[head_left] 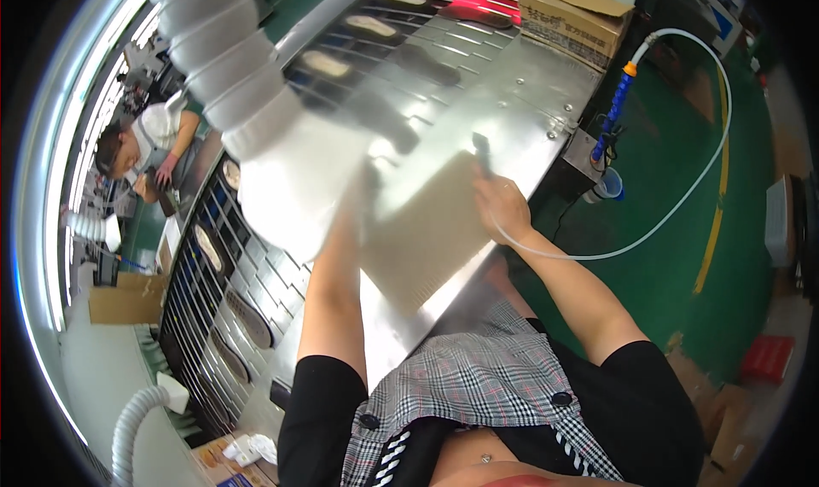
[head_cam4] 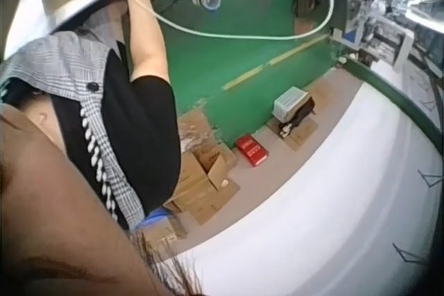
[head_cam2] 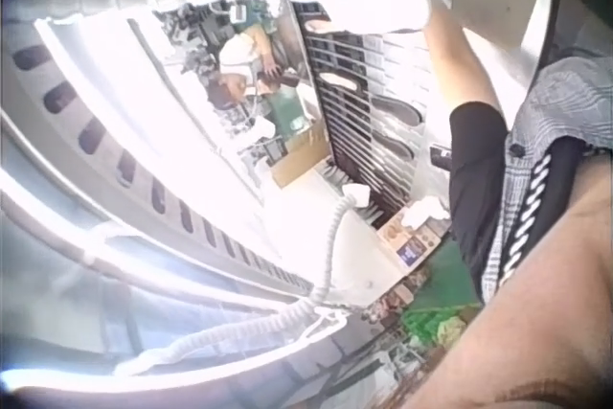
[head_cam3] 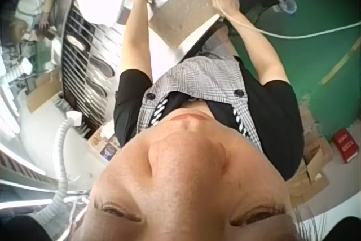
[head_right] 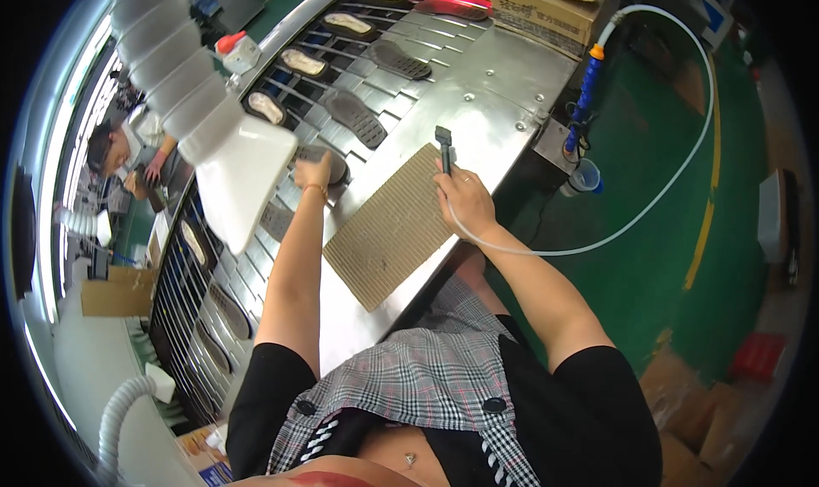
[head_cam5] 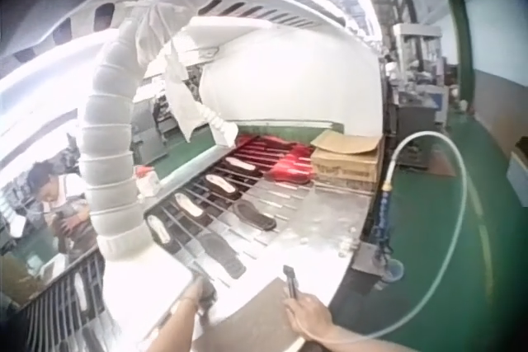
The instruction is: Applying adhesive to the bottom of shoe soles using a pressurized brush tool on a factory assembly line.
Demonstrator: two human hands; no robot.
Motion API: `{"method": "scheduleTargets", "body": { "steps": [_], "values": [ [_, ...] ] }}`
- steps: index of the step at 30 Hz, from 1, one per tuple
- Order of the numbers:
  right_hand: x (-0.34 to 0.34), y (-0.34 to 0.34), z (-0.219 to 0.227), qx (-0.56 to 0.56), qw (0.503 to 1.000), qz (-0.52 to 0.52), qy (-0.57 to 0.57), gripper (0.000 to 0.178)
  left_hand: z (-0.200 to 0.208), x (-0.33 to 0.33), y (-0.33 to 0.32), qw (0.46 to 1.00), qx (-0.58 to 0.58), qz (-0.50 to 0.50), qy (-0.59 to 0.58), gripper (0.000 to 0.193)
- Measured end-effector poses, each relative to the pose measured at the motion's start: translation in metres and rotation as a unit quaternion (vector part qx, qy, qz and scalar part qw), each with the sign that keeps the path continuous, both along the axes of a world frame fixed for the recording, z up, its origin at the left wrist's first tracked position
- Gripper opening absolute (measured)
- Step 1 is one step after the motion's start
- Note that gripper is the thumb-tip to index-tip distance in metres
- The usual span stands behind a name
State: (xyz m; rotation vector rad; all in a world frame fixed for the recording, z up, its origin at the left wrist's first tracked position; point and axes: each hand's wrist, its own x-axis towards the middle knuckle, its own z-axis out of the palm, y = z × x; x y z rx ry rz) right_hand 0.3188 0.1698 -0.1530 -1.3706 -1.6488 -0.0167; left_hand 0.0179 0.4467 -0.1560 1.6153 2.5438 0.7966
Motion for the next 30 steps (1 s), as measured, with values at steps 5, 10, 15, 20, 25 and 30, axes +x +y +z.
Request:
{"method": "scheduleTargets", "body": {
  "steps": [5, 10, 15, 20, 25, 30],
  "values": [
    [0.017, -0.011, -0.006, 0.003, 0.998, -0.055, 0.007, 0.021, 0.036, 0.069, -0.020, 0.998, 0.032, -0.007, -0.054, 0.063],
    [0.004, 0.002, -0.001, 0.021, 1.000, -0.010, -0.019, 0.022, 0.033, -0.051, 0.007, 0.708, -0.004, -0.094, -0.700, 0.030],
    [0.025, 0.010, -0.032, 0.001, 0.999, -0.031, -0.010, 0.026, 0.106, -0.022, -0.184, 0.497, 0.000, -0.247, -0.832, 0.048],
    [0.029, 0.034, -0.041, 0.065, 0.995, 0.009, -0.080, 0.043, 0.096, -0.023, -0.359, 0.322, 0.041, -0.335, -0.885, 0.063],
    [-0.016, 0.028, -0.028, 0.091, 0.976, 0.126, -0.151, 0.039, 0.089, -0.007, -0.409, 0.274, 0.028, -0.292, -0.916, 0.062],
    [-0.095, -0.064, 0.091, 0.059, 0.910, 0.401, 0.088, 0.035, 0.089, -0.001, -0.429, 0.543, 0.126, -0.204, -0.805, 0.060]
  ]
}}
